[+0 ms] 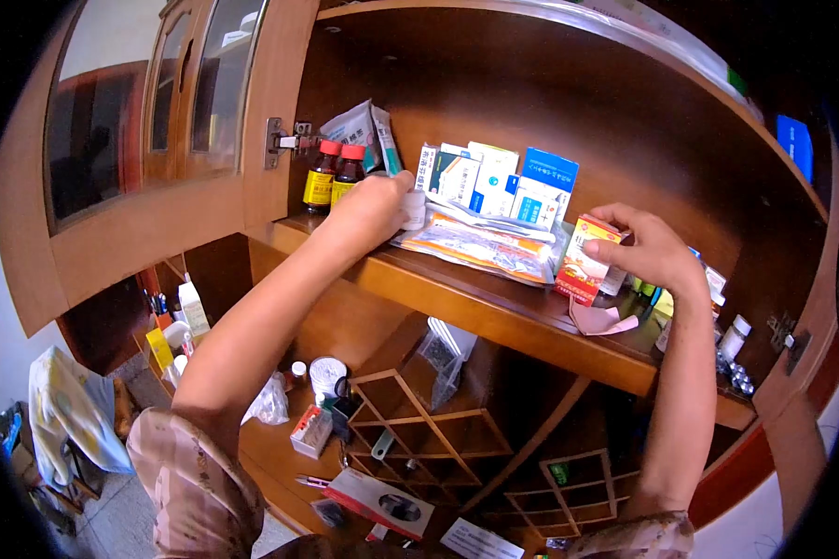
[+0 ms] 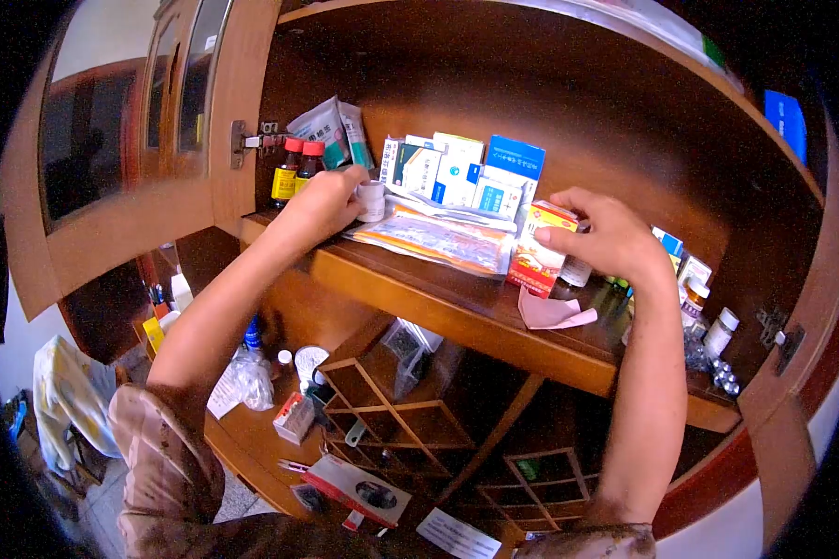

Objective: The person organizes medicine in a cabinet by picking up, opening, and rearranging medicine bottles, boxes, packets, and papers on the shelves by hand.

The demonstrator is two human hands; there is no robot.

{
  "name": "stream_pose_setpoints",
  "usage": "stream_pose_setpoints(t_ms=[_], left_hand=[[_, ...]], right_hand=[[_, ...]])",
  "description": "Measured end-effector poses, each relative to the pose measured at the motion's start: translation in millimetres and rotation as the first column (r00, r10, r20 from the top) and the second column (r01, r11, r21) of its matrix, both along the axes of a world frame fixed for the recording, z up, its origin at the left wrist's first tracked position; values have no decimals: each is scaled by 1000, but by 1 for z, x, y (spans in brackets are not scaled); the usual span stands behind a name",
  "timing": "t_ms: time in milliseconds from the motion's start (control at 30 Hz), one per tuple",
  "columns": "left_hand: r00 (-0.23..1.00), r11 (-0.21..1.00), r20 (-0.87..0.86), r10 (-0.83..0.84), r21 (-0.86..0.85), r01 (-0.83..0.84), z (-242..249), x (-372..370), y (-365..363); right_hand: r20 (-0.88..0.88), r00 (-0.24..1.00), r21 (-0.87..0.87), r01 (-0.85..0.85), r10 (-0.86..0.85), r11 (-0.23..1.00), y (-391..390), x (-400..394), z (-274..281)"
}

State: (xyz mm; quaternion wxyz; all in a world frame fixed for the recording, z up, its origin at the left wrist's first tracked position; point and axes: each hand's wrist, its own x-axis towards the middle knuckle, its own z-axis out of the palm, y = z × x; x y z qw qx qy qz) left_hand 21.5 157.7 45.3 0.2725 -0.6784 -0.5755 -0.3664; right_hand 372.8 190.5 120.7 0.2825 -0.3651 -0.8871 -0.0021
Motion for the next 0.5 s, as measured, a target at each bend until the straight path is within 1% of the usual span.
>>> stream_pose_setpoints(t_ms=[33, 100, 133, 200, 233, 267, 300, 333, 367, 400, 433, 467, 500], left_hand=[[1000, 1000, 17, -16, 0, 16, 0, 0, 1], [998, 999, 36, -42, 14, 42, -2, -1, 5], [997, 998, 51, -58, 26, 56, -3, -4, 6], [997, 1000, 78, -16, 3, 15, -4, -2, 11], [990, 1000, 137, -31, 1, 31, -3, 3, 5], [989, 995, 146, -35, 92, 22, -7, 3, 4], [977, 989, 202, -65, 145, 36, -10, 7, -13], [974, 922, 141, -175, 369, 113, -22, 5, -16], [970, 879, 134, -202, 462, 119, -33, 9, -43], [964, 831, 121, -236, 540, 135, -49, 21, -73], [962, 784, 71, -264, 596, 171, -74, 22, -90], [955, 731, 13, -295, 647, 217, -99, 23, -107], [952, 728, -24, -306, 638, 250, -129, 23, -127]], right_hand=[[7, 1000, 3, 4, -4, 1000, -2, -1, 0], [-41, 997, 163, 77, -71, 984, -12, -5, -2], [-29, 997, 168, 75, -71, 983, -14, -5, -2], [-200, 979, 328, 40, 27, 944, -10, -13, 0], [-254, 964, 346, 18, 75, 938, -9, -18, 1], [-307, 942, 356, -18, 135, 934, -7, -19, 1], [-293, 938, 433, -42, 185, 901, -5, -21, 1], [-303, 937, 454, -17, 172, 891, 2, -17, 3], [-276, 946, 512, -5, 170, 859, 15, -11, 3], [-253, 950, 514, -28, 183, 857, 27, -2, 6], [-291, 938, 491, -22, 187, 871, 35, 3, 4], [-293, 944, 490, 15, 149, 872, 38, 6, 5], [-306, 938, 471, 0, 163, 882, 50, 15, 5]])
